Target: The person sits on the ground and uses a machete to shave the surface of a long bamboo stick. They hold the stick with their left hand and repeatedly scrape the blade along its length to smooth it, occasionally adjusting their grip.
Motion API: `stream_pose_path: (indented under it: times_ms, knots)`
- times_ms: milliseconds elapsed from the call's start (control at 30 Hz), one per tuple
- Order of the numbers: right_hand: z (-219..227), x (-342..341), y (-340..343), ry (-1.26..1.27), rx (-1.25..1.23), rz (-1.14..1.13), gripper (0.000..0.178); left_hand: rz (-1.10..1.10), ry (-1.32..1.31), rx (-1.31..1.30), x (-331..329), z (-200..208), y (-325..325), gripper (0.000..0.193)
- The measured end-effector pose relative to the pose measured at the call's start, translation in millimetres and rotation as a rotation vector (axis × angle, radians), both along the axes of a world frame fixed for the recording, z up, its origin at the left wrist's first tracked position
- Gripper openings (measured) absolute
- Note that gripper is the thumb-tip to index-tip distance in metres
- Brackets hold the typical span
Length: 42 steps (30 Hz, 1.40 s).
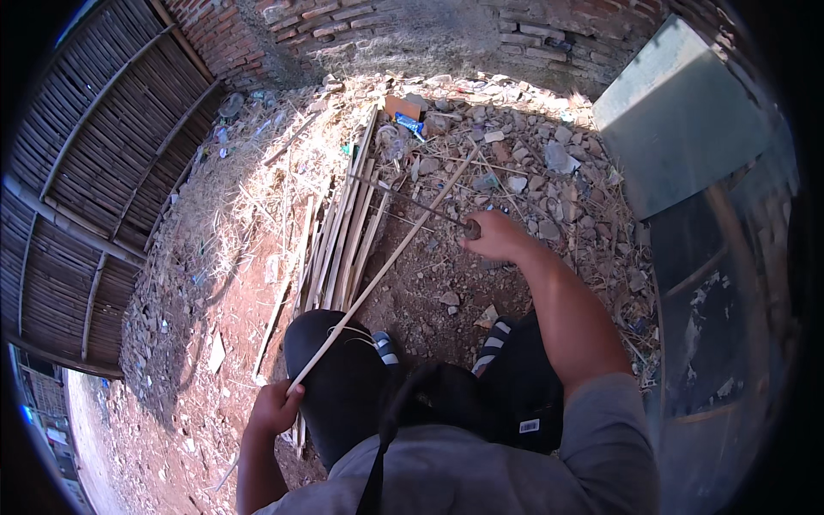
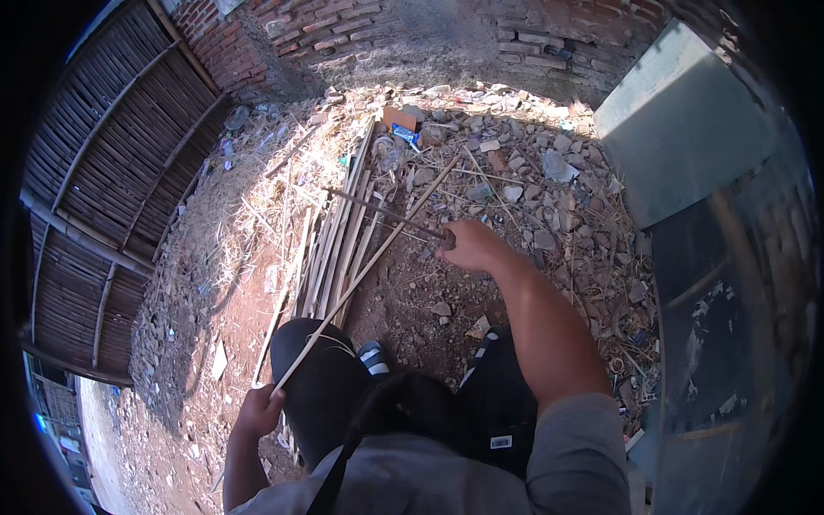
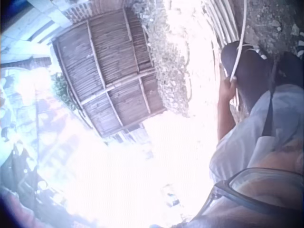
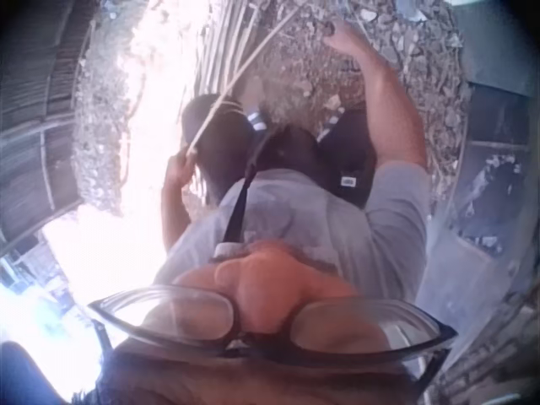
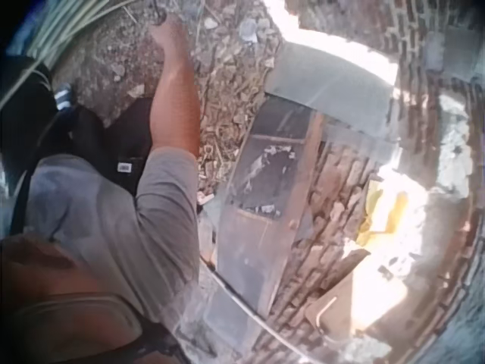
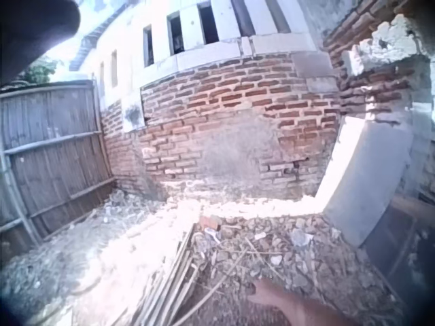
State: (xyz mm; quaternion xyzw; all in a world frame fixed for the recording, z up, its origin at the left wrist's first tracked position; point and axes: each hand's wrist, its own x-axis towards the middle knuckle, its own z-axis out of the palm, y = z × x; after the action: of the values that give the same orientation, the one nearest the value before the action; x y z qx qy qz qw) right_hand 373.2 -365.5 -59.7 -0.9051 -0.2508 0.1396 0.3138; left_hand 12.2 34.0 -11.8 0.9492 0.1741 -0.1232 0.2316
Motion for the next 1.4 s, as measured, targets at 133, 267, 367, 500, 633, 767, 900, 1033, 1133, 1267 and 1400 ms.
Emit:
stream_pose_path:
  times_ms: [133, 267, 367, 500, 633, 767, 900, 1033, 1133, 1267, 1400]
  knots:
    - [0.0, 0.0, -10.6, -0.008, 0.009, -0.193, 0.027, 0.011, 0.020, 0.021, 4.0, 9.8, -5.7, 0.052]
    - [28.3, -42.8, 23.2, -0.037, -0.160, 0.208, 0.024, 0.011, 0.050, 0.036, 5.9, 17.2, -13.7, 0.052]
    - [32.0, -43.3, 27.2, -0.109, -0.266, 0.325, 0.031, -0.035, 0.003, 0.078, 3.8, 9.2, -5.9, 0.049]
    - [3.2, 2.6, -13.3, -0.085, 0.018, -0.175, 0.030, -0.042, -0.057, 0.079, 3.6, 3.5, -5.4, 0.045]
    - [12.4, -12.2, -2.4, -0.084, 0.030, -0.147, 0.030, -0.023, -0.059, 0.064, 4.7, 3.5, -3.6, 0.045]
    - [47.7, -60.2, 29.9, -0.163, -0.290, 0.337, 0.028, -0.019, -0.031, 0.092, 1.3, 4.2, -9.2, 0.044]
    - [23.9, -30.5, 0.5, -0.056, -0.083, 0.130, 0.037, -0.059, -0.109, 0.090, -3.4, -8.5, -2.4, 0.043]
    - [12.9, -2.0, -18.3, -0.116, 0.088, -0.198, 0.029, -0.046, -0.111, 0.127, 1.3, -5.1, -5.0, 0.042]
    - [16.4, -22.6, 2.9, -0.099, -0.027, 0.009, 0.026, -0.051, -0.098, 0.157, 0.9, -4.6, -6.5, 0.042]
    - [40.6, -70.5, 34.3, -0.150, -0.236, 0.406, 0.021, -0.043, -0.046, 0.166, -4.4, 7.8, -12.9, 0.043]
    - [19.7, -27.3, 11.4, -0.097, -0.063, 0.157, 0.021, -0.047, -0.107, 0.123, -10.5, -10.4, -1.5, 0.044]
